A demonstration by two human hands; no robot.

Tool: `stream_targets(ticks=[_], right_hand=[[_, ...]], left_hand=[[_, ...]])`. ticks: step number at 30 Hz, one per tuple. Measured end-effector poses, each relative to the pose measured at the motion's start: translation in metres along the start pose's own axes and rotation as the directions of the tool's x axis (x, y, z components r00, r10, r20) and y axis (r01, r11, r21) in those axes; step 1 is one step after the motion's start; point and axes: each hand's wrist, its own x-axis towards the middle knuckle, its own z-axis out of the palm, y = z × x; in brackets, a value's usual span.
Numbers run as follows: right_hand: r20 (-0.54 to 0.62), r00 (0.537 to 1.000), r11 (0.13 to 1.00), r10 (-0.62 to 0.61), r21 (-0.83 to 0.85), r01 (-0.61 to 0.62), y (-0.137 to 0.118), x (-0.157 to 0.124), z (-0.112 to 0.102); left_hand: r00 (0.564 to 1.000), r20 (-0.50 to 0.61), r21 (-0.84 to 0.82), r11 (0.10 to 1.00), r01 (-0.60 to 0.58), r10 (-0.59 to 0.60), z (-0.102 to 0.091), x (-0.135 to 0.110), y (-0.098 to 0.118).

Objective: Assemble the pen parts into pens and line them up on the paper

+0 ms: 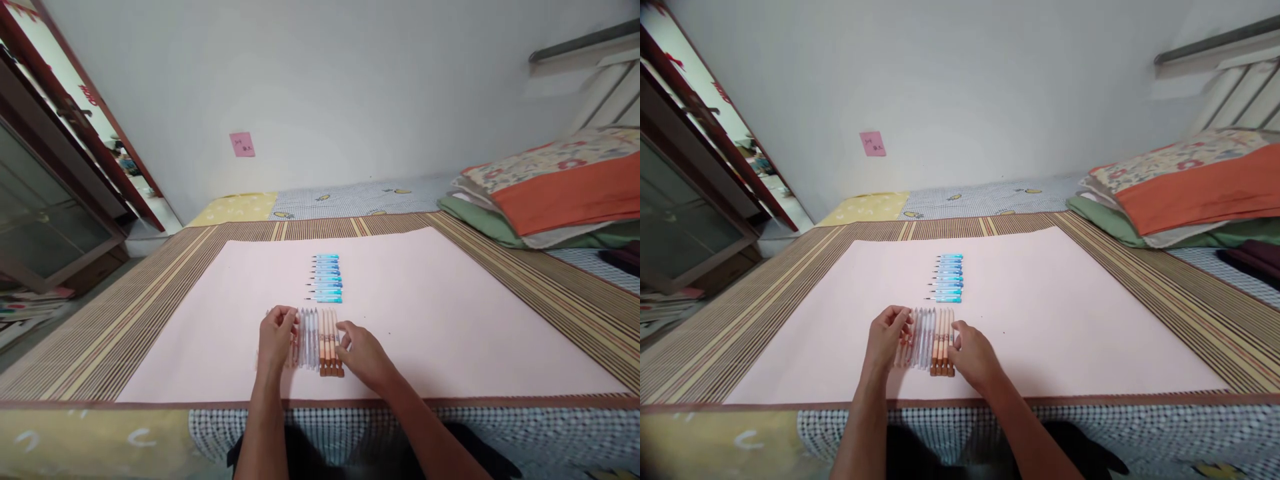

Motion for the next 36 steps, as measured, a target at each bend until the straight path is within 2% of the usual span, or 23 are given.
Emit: stream_targets(ticks=[3, 8, 16, 19, 24, 36], right_hand=[[-0.015, 1.000, 1.000, -0.013, -0.015, 0.013, -0.001, -0.001, 0.000], [0.026, 0.999, 1.000, -0.019, 0.024, 0.018, 0.002, 0.000, -0.003], [-0.003, 0.999, 0.997, -0.042, 0.065, 0.042, 0.002, 0.000, -0.004], [0.062, 0.995, 0.992, -0.081, 0.100, 0.074, 0.004, -0.005, -0.012], [0.215, 0.957, 0.978, -0.194, 0.119, 0.171, 0.004, -0.017, -0.025], [0.237, 0.945, 0.974, -0.225, 0.061, 0.217, 0.004, -0.020, -0.026]], left_hand=[[1.000, 0.002, -0.002, 1.000, 0.013, -0.013, -0.001, -0.001, 0.001], [0.999, -0.006, -0.007, 0.999, 0.032, -0.032, -0.004, -0.002, 0.003], [1.000, -0.013, -0.024, 1.000, 0.014, -0.014, -0.002, 0.000, 0.001], [1.000, -0.018, -0.029, 0.999, 0.019, -0.020, -0.003, 0.000, 0.001], [0.999, -0.037, -0.040, 0.999, 0.030, -0.031, -0.003, 0.000, 0.001], [0.999, -0.030, -0.010, 1.000, 0.017, -0.017, -0.003, 0.001, -0.001]])
